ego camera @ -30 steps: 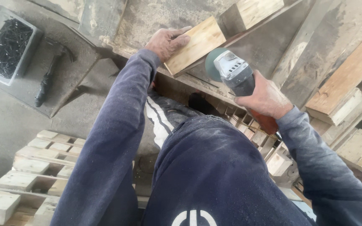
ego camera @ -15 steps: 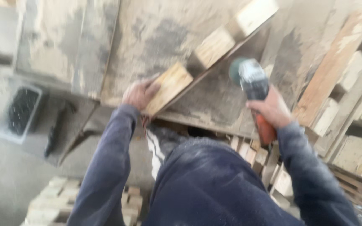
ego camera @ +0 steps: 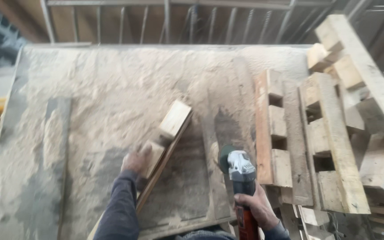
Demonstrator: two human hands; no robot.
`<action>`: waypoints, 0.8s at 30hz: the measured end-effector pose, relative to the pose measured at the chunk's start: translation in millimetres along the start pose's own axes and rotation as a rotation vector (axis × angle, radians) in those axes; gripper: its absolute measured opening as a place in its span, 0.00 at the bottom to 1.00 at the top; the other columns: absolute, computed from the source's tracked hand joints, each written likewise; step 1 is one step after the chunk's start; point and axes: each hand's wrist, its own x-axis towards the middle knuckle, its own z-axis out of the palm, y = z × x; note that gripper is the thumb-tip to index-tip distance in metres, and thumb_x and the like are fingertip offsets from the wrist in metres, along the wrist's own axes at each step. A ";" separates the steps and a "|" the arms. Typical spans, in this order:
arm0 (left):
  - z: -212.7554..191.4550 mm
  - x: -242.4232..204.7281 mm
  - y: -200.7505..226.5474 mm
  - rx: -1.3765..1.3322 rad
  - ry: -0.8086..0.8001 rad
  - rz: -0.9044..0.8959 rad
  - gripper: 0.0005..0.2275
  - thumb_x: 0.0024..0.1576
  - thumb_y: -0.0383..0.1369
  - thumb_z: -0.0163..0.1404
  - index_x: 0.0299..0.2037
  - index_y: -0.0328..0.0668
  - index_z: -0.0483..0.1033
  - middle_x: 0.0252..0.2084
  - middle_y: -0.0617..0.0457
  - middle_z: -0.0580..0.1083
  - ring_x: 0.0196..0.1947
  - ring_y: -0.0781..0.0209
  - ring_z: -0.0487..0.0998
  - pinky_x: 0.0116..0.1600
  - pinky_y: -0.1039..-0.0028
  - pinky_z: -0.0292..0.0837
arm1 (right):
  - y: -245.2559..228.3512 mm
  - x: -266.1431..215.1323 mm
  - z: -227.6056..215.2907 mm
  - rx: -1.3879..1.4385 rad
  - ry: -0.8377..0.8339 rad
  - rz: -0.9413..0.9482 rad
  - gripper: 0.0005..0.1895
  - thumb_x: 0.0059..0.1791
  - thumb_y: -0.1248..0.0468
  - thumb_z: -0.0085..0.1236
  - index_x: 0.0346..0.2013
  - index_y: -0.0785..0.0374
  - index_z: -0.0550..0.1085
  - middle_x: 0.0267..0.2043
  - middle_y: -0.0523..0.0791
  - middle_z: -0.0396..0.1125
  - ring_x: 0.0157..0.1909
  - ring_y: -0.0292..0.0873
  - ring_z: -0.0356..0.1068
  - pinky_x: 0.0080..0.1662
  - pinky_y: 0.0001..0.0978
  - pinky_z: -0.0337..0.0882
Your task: The person uses an angle grinder with a sanding disc to smooth the surfaces of small wooden blocks placed on a workbench. The person holds each block with one hand and moves the grinder across the top and side faces, then sets the block aside and repeats the process on additional blocks.
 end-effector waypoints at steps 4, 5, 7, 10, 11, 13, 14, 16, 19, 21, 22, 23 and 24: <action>22.1 -35.8 38.2 0.366 -0.133 -0.013 0.34 0.54 0.59 0.54 0.68 0.57 0.62 0.68 0.36 0.60 0.69 0.37 0.58 0.68 0.46 0.55 | -3.6 -4.5 -11.6 0.016 0.087 -0.014 0.35 0.32 0.64 0.68 0.53 0.63 0.68 0.36 0.47 0.66 0.33 0.42 0.70 0.35 0.37 0.75; 29.0 -46.4 48.8 0.406 -0.152 0.016 0.36 0.52 0.59 0.57 0.69 0.61 0.60 0.71 0.36 0.55 0.71 0.36 0.54 0.69 0.44 0.51 | -8.8 -0.5 -10.4 0.038 0.115 -0.033 0.35 0.32 0.64 0.67 0.53 0.63 0.69 0.36 0.47 0.66 0.33 0.42 0.70 0.35 0.37 0.75; 43.0 -70.9 61.9 0.452 -0.212 0.048 0.41 0.47 0.59 0.61 0.70 0.69 0.55 0.76 0.37 0.47 0.75 0.35 0.46 0.71 0.38 0.44 | -12.5 -1.1 -4.0 0.081 0.169 -0.054 0.35 0.31 0.65 0.66 0.53 0.63 0.69 0.35 0.47 0.67 0.33 0.42 0.71 0.36 0.37 0.76; 46.2 -89.7 78.7 0.474 -0.240 0.071 0.51 0.40 0.60 0.66 0.73 0.73 0.46 0.80 0.37 0.37 0.78 0.34 0.37 0.72 0.32 0.36 | -16.0 -3.1 17.6 0.201 0.299 0.068 0.32 0.32 0.64 0.67 0.48 0.64 0.67 0.30 0.51 0.67 0.27 0.51 0.73 0.32 0.46 0.76; 41.3 -95.0 79.2 0.460 -0.208 0.082 0.55 0.39 0.60 0.67 0.74 0.70 0.42 0.79 0.36 0.37 0.78 0.34 0.38 0.71 0.31 0.35 | -13.0 -7.9 28.8 0.214 0.306 0.056 0.31 0.32 0.64 0.67 0.48 0.66 0.68 0.29 0.52 0.68 0.27 0.50 0.73 0.32 0.45 0.76; 32.5 -92.6 90.5 0.506 -0.239 0.095 0.60 0.37 0.63 0.67 0.76 0.66 0.35 0.78 0.33 0.36 0.78 0.35 0.37 0.71 0.29 0.34 | -16.4 -7.4 43.3 0.229 0.317 0.008 0.30 0.33 0.65 0.66 0.48 0.68 0.68 0.27 0.53 0.71 0.28 0.49 0.74 0.33 0.42 0.75; 26.7 -97.1 89.8 0.575 -0.308 0.085 0.62 0.37 0.67 0.66 0.76 0.65 0.34 0.78 0.32 0.36 0.78 0.34 0.36 0.71 0.28 0.33 | -15.5 -9.8 51.2 0.248 0.330 0.023 0.30 0.34 0.64 0.66 0.48 0.68 0.68 0.26 0.53 0.70 0.27 0.50 0.74 0.32 0.42 0.76; 20.7 -92.9 94.8 0.627 -0.385 0.079 0.64 0.38 0.68 0.67 0.77 0.64 0.30 0.77 0.30 0.37 0.78 0.34 0.37 0.71 0.28 0.33 | -14.5 -12.7 66.0 0.280 0.349 0.055 0.29 0.35 0.63 0.66 0.48 0.66 0.67 0.25 0.54 0.70 0.26 0.50 0.74 0.31 0.44 0.76; 24.2 -85.0 92.0 0.495 -0.394 0.098 0.57 0.40 0.62 0.63 0.76 0.60 0.36 0.73 0.31 0.53 0.73 0.34 0.52 0.72 0.31 0.41 | -5.9 -18.9 85.7 0.358 0.310 -0.117 0.26 0.38 0.66 0.66 0.44 0.78 0.68 0.27 0.57 0.71 0.27 0.51 0.75 0.32 0.44 0.77; 22.6 -91.8 73.2 0.362 -0.392 0.179 0.37 0.47 0.56 0.55 0.65 0.50 0.62 0.62 0.32 0.73 0.64 0.31 0.72 0.66 0.38 0.64 | 7.9 -49.3 99.7 0.297 0.377 -0.121 0.27 0.38 0.65 0.63 0.48 0.69 0.65 0.28 0.53 0.71 0.26 0.49 0.74 0.30 0.44 0.77; 23.9 -81.2 72.2 0.363 -0.247 0.267 0.54 0.42 0.47 0.63 0.77 0.63 0.36 0.67 0.27 0.60 0.69 0.24 0.53 0.70 0.27 0.36 | 5.3 -46.5 99.8 0.261 0.404 -0.155 0.27 0.38 0.64 0.61 0.50 0.65 0.64 0.28 0.52 0.70 0.26 0.48 0.74 0.29 0.44 0.76; 23.8 -75.4 66.8 0.344 -0.241 0.262 0.57 0.37 0.46 0.67 0.75 0.67 0.36 0.70 0.23 0.53 0.70 0.24 0.52 0.70 0.31 0.37 | 7.2 -50.9 103.9 0.285 0.412 -0.193 0.27 0.38 0.64 0.61 0.50 0.65 0.64 0.29 0.51 0.70 0.27 0.47 0.74 0.30 0.43 0.77; 20.7 -68.9 60.3 0.350 -0.326 0.222 0.59 0.36 0.47 0.68 0.75 0.69 0.34 0.71 0.26 0.51 0.73 0.24 0.46 0.71 0.31 0.35 | 11.2 -59.9 109.8 0.312 0.420 -0.222 0.27 0.39 0.64 0.60 0.51 0.65 0.64 0.31 0.51 0.70 0.29 0.47 0.75 0.31 0.42 0.77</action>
